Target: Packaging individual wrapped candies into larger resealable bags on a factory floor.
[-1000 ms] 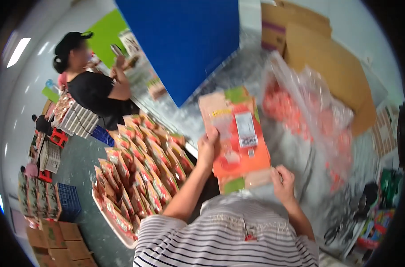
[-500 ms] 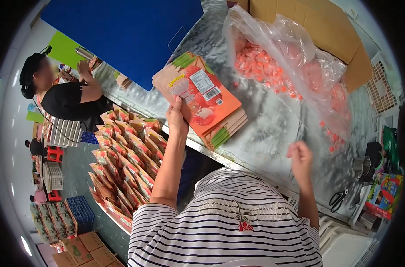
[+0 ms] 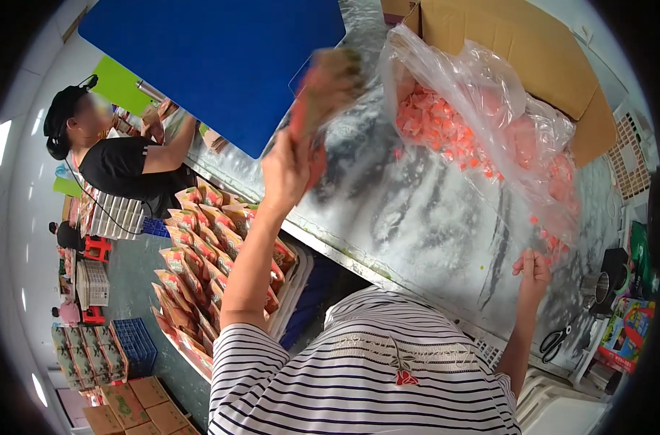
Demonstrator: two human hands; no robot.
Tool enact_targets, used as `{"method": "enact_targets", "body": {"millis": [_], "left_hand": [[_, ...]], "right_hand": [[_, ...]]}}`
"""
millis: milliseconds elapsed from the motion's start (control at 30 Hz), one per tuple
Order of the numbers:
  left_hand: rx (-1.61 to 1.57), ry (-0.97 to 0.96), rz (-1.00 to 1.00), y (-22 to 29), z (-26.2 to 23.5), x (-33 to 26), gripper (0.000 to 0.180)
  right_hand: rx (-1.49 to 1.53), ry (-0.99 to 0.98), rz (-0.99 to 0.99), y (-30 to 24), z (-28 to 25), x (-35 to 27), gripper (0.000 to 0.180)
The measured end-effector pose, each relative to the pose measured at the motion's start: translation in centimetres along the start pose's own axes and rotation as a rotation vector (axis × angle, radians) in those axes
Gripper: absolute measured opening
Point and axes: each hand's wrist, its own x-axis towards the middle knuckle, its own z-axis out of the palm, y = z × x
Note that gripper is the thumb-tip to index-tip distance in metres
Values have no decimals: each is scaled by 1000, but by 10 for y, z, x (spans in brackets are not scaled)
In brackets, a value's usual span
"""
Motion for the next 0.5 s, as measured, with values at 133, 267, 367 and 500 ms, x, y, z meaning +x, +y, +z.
{"method": "enact_targets", "body": {"millis": [133,267,367,500], "left_hand": [[286,-72,513,-22,19,-24,30],[528,-374,612,-57,55,-100,48],[490,-418,471,-54,62,-123,55],[489,-404,476,-55,64,-126,54]], "right_hand": [[5,-27,-29,4,1,1,25],[63,-19,13,5,-4,3,22],[41,20,55,3,-12,6,23],[127,68,83,13,-13,12,24]]}}
